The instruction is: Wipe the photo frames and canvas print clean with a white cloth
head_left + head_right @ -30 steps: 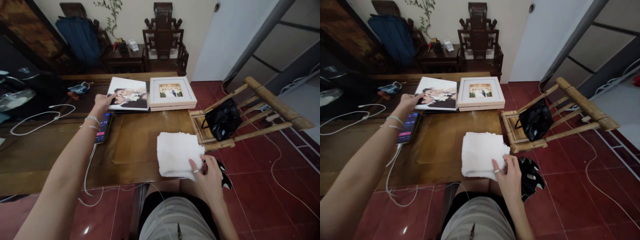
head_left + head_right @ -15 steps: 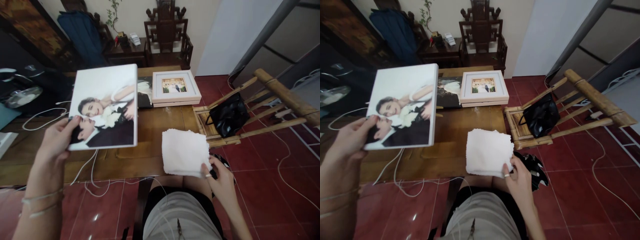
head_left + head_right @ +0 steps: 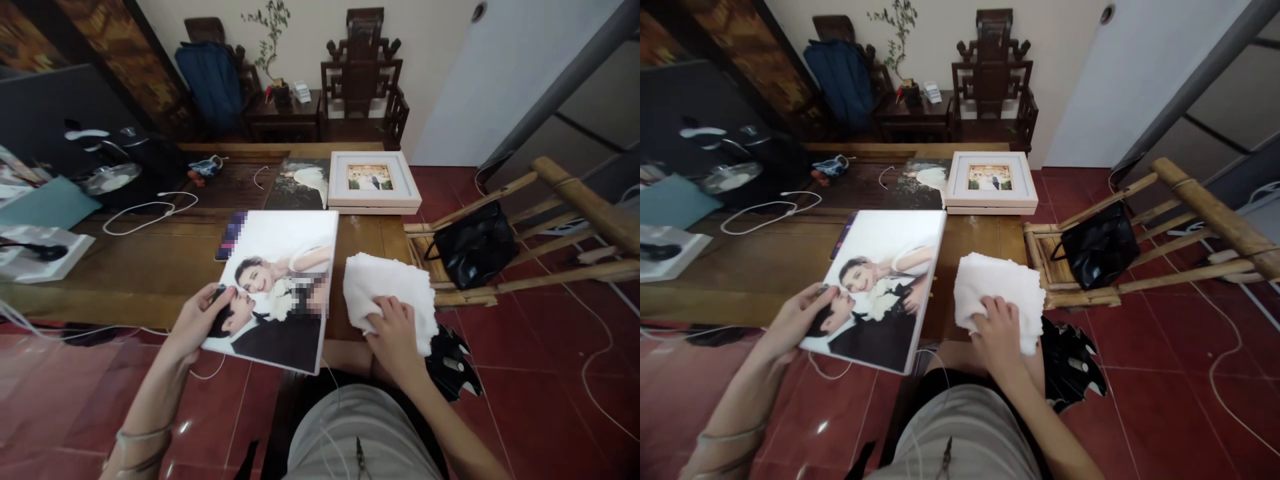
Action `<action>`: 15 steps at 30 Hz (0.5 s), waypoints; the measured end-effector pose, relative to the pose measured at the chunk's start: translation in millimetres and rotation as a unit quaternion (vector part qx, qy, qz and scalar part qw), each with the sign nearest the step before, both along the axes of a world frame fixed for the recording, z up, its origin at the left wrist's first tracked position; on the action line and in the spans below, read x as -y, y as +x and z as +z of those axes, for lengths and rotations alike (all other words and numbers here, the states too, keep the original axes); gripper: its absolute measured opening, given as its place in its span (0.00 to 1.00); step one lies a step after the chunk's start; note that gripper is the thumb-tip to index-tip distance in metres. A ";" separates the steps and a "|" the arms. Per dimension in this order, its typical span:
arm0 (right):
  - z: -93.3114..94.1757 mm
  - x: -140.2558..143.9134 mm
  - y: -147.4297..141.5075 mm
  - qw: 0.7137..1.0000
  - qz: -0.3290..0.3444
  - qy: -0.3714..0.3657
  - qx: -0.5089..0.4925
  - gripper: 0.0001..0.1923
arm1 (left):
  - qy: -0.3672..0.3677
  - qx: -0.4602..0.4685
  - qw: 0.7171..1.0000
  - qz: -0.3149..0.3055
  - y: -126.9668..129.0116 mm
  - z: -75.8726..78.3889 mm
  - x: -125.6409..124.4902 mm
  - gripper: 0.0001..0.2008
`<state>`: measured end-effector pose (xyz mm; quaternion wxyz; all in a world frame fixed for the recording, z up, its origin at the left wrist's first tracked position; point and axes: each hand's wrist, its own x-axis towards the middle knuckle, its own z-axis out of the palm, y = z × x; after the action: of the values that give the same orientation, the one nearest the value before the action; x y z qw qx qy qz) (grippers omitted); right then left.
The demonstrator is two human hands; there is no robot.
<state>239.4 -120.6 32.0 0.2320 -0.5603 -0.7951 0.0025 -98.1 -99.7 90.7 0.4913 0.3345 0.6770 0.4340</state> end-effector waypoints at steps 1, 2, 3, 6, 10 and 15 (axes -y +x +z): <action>3.3 -4.9 10.5 0.999 -0.005 0.023 -0.027 0.02 | -0.006 -0.005 1.000 -0.018 1.6 -4.0 1.9 0.24; 8.6 -9.2 23.4 0.996 -0.016 0.051 -0.074 0.02 | -0.010 -0.013 0.999 -0.036 3.3 -7.9 3.2 0.23; 15.9 -12.6 38.3 0.987 -0.033 0.080 -0.136 0.03 | -0.010 -0.023 0.998 -0.055 5.1 -11.5 3.6 0.23; 47.0 -17.8 85.7 0.946 -0.064 0.155 -0.276 0.07 | 0.001 -0.048 0.993 -0.109 13.3 -20.1 -0.9 0.21; 90.4 -15.0 129.0 0.954 -0.038 0.239 -0.179 0.16 | 0.025 -0.053 0.981 -0.184 30.7 -26.4 -18.9 0.20; 118.5 -6.6 143.7 0.955 -0.045 0.266 -0.126 0.24 | 0.061 -0.073 0.957 -0.275 50.3 -28.9 -52.3 0.18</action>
<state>383.0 -114.0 150.5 0.4705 -0.5084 -0.7057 -0.1489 -47.7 -47.4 61.7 0.5193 0.5684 0.5651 0.2967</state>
